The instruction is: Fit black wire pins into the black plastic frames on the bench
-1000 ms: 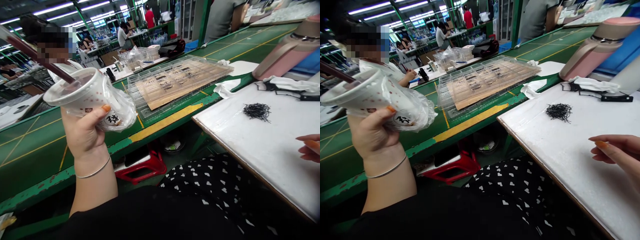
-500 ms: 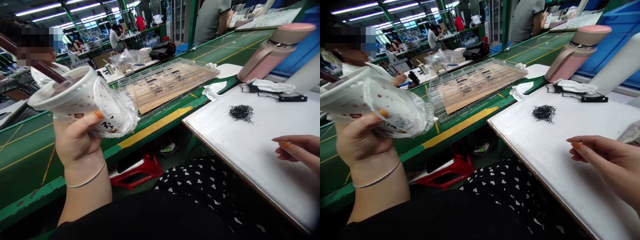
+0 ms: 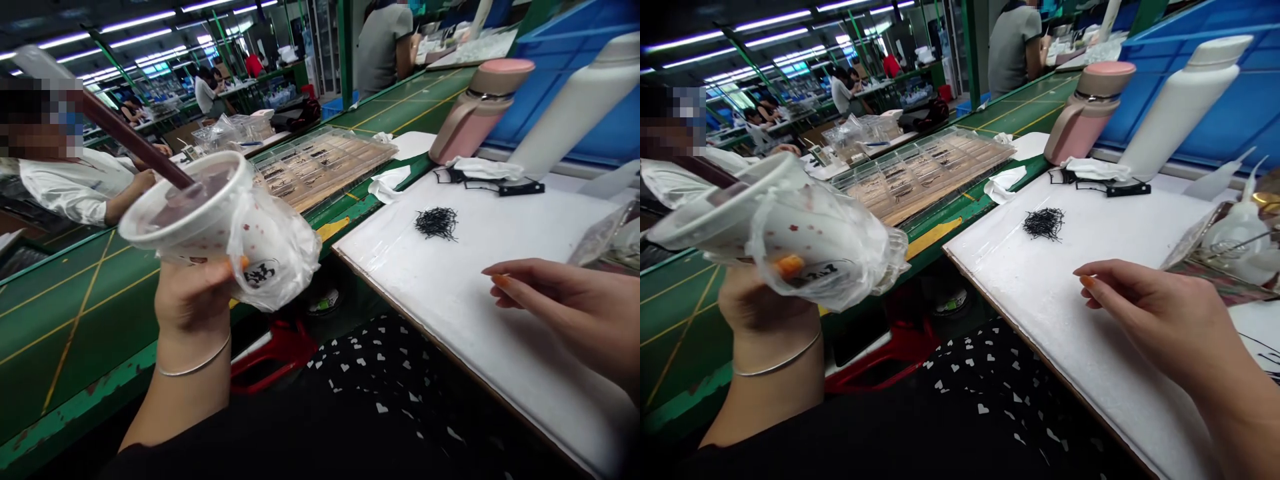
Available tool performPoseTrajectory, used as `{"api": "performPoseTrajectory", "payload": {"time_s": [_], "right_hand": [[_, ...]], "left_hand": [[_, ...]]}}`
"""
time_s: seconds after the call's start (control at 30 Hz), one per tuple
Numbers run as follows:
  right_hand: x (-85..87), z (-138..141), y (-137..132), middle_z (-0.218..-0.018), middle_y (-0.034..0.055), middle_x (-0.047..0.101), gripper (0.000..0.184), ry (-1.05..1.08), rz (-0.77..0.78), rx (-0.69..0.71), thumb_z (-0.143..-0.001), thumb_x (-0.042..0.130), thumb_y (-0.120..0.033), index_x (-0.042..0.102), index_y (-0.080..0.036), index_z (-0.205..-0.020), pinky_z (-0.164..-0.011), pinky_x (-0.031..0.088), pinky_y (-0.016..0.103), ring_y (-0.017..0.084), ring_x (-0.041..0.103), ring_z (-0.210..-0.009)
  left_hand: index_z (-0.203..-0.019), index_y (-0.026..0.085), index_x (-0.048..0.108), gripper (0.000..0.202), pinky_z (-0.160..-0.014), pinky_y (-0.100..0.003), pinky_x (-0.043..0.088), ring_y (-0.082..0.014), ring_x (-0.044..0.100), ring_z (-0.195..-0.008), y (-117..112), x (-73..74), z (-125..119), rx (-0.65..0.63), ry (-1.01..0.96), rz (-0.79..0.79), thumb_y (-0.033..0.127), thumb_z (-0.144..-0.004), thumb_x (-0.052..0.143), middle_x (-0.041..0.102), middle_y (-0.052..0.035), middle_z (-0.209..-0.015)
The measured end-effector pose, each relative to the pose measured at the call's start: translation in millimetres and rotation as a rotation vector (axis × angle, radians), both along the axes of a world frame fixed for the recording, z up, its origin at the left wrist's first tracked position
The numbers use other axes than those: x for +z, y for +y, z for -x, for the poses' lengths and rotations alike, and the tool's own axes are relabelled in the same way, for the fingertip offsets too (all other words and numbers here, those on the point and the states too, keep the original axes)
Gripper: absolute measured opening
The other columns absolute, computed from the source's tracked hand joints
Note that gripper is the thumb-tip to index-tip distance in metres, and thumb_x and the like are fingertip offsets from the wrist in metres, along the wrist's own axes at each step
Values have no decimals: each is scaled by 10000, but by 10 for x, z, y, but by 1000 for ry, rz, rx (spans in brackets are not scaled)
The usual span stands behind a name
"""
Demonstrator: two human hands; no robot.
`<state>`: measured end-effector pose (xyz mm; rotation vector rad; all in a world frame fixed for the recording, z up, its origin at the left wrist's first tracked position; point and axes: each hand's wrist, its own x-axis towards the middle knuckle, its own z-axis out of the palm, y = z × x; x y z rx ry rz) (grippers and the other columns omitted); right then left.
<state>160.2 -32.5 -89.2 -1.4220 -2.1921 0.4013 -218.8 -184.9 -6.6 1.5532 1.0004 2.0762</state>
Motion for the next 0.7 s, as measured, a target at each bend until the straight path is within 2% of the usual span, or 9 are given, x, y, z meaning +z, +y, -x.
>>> {"api": "performPoseTrajectory", "payload": {"time_s": [0.1, 0.23, 0.37, 0.53, 0.7], "right_hand": [[53, 19, -25, -734, -60, 724, 363, -5, 47, -2, -793, 510, -601, 714, -336, -933, -649, 462, 271, 164, 690, -723], [73, 35, -31, -727, -60, 723, 347, -6, 71, -3, -775, 521, -586, 717, -336, -915, -643, 450, 275, 168, 686, -715], [96, 59, -27, -723, -76, 722, 343, 4, 106, -10, -744, 513, -587, 718, -351, -885, -654, 454, 290, 175, 685, -715], [91, 54, -9, -719, -85, 721, 353, -1, 126, -27, -716, 512, -601, 721, -367, -878, -660, 463, 304, 185, 687, -715], [125, 63, -32, -712, -61, 721, 388, 13, 151, -31, -711, 503, -608, 723, -335, -877, -660, 473, 313, 203, 689, -713]], "left_hand": [[-1188, 132, 611, 553, -962, -459, 526, -270, 630, -1022, 46, -55, -80, -71, -8, 12, 65, -665, 778, 668, -68, -1033], [-1305, 175, 528, 736, -1025, -527, 465, -308, 592, -1111, 61, -57, -100, -67, -38, 20, 65, -633, 807, 637, -74, -1133], [-1323, 208, 511, 782, -1039, -522, 460, -309, 560, -1162, 33, -40, -77, -27, -62, 43, 46, -615, 802, 636, -57, -1141], [-1240, 170, 585, 703, -1074, -471, 443, -291, 559, -1161, -4, -29, -52, 42, -62, 58, 48, -585, 810, 667, -50, -1064], [-1213, 196, 598, 708, -1034, -446, 481, -282, 622, -1054, -39, -189, -36, 39, -107, 135, 93, -560, 850, 665, -50, -1086]]}}
